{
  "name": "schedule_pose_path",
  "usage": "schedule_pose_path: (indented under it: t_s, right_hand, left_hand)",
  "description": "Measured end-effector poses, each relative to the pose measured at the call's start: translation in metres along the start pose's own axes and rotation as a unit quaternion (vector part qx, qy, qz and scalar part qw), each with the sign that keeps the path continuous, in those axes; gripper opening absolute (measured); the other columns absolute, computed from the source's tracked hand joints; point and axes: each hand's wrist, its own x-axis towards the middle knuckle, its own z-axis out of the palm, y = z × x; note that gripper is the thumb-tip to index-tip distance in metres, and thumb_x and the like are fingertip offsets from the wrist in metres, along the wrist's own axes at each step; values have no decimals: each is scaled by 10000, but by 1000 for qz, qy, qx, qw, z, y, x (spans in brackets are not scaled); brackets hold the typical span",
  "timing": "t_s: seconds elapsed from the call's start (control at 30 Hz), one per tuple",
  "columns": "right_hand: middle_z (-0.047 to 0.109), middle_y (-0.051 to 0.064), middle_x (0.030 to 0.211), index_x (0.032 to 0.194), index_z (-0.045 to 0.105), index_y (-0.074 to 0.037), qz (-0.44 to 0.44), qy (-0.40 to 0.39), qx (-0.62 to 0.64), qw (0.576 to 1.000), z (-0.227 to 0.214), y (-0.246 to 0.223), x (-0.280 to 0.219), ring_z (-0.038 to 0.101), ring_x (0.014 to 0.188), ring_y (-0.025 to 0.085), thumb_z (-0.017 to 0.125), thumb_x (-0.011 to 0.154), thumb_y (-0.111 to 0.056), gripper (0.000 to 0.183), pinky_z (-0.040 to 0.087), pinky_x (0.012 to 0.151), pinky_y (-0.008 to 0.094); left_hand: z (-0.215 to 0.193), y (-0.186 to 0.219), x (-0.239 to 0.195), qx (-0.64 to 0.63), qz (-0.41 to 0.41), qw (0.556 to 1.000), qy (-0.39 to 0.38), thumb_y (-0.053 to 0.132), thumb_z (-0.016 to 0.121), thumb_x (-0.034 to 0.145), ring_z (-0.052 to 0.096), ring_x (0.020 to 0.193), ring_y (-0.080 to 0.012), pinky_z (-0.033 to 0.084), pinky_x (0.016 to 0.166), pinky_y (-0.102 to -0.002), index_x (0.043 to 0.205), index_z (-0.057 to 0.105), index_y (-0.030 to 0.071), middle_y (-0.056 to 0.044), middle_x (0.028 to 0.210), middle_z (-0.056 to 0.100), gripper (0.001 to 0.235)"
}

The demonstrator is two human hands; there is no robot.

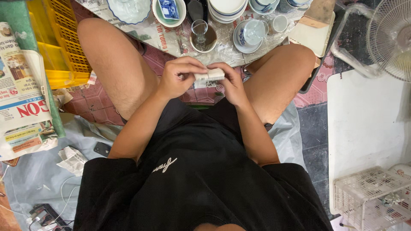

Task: The person sits cross-legged and wraps individual ceramic cups and glasses in newspaper. They pick up a cup, fold a sheet of newspaper around it, and place the wrapped item into a black crate. The process is repeated for several items.

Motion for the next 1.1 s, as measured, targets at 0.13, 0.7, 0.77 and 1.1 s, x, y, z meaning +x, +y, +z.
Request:
schedule_pose_path:
  t_s: [0.13,0.7,0.77,1.1]
  right_hand:
    - [666,47,1231,1388,589,-30,70,-30,192,979,-6,-2,-7,640,1080,104,505,1030,-249,428,547,850,262]
    - [691,28,1009,1352,596,-6,30,88,-22,995,11,-14,-1,616,889,55,662,1016,-3,343,496,757,216]
    - [593,-9,821,1263,656,-13,32,101,-104,989,12,-12,-1,513,734,43,649,1043,-42,222,407,641,222]
    - [543,-6,761,1151,644,-28,-10,90,-152,984,10,-8,-1,484,690,56,568,1123,-142,140,410,615,251]
  left_hand:
    - [-1,3,1,36,-18,999,-13,-227,564,739,739,976,-215,572,811,-303,1019,804,49,-117,1087,744,462]
    - [4,9,3,45,-126,991,15,72,777,953,679,601,-66,510,539,-230,1079,770,-28,-83,772,736,161]
    - [3,5,0,72,-123,990,14,65,794,934,648,592,-74,493,539,-235,1053,783,-27,-88,766,736,151]
    - [7,1,-2,86,-122,989,19,90,844,902,644,581,-65,482,527,-240,1002,786,5,-75,744,734,144]
